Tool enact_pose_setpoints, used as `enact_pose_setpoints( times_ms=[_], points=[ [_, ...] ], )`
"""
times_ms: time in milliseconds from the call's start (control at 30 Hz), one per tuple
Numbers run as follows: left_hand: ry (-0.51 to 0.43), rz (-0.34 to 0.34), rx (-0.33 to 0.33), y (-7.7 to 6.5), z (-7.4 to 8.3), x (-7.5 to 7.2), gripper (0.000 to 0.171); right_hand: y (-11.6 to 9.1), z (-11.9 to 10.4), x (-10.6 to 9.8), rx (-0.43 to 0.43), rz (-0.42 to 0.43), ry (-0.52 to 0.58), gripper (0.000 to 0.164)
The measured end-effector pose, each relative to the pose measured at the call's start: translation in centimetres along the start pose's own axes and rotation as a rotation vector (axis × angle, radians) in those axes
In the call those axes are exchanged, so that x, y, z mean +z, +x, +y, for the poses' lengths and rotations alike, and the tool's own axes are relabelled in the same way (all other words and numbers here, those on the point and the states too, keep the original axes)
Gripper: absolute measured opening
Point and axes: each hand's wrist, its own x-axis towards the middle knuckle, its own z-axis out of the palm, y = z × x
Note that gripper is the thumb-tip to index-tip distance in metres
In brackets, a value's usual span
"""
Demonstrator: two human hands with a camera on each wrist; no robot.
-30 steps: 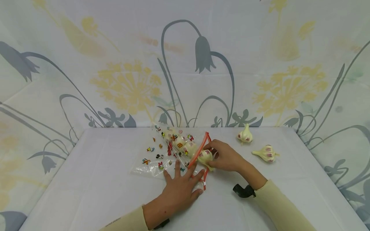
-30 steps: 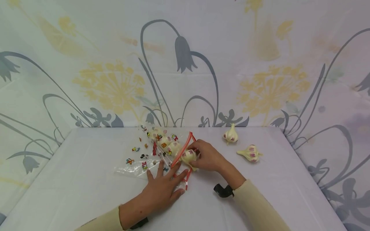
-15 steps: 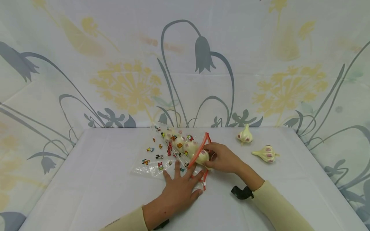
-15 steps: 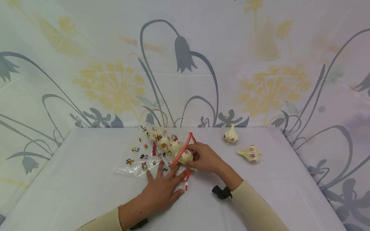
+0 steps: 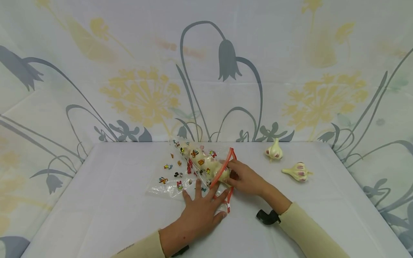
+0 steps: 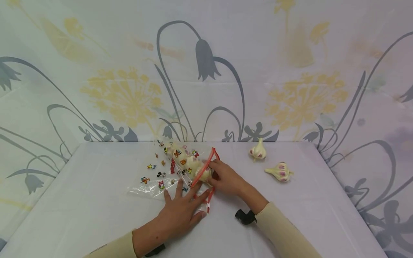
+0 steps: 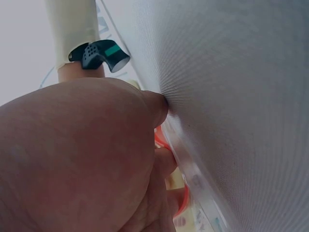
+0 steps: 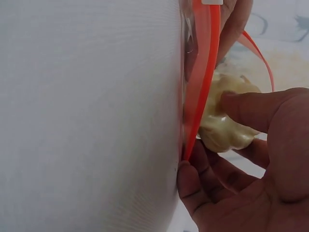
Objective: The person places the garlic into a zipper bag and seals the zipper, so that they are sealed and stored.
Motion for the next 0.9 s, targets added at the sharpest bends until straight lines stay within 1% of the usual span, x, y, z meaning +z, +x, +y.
enact_pose_setpoints(
  times_ms=[67, 200, 400, 567, 767, 900],
  points=[
    [0.006, 0.004, 0.000, 0.0, 0.0, 0.0, 0.064, 0.1, 0.0, 0.1, -0.004, 0.001, -0.005, 0.045],
    [0.000, -0.001, 0.001, 0.1, 0.0, 0.0, 0.065, 0.1, 0.7, 0.1, -0.001, -0.008, 0.018, 0.041],
    [-0.014, 0.000, 0.002, 0.3, 0.0, -0.1, 0.064, 0.3, 2.0, 0.1, 0.012, -0.017, 0.110, 0.036],
    [-0.011, 0.006, 0.001, 0.1, 0.0, -0.3, 0.063, 0.4, 2.2, 0.2, 0.029, -0.022, 0.179, 0.030],
    [-0.014, 0.013, 0.007, 0.0, 0.0, -0.3, 0.063, 0.5, 1.6, 0.3, 0.051, 0.001, 0.143, 0.030],
    [-0.002, 0.011, 0.009, 0.0, -0.1, -0.2, 0.064, 0.6, 1.0, -0.2, 0.071, 0.006, 0.107, 0.031]
  ],
)
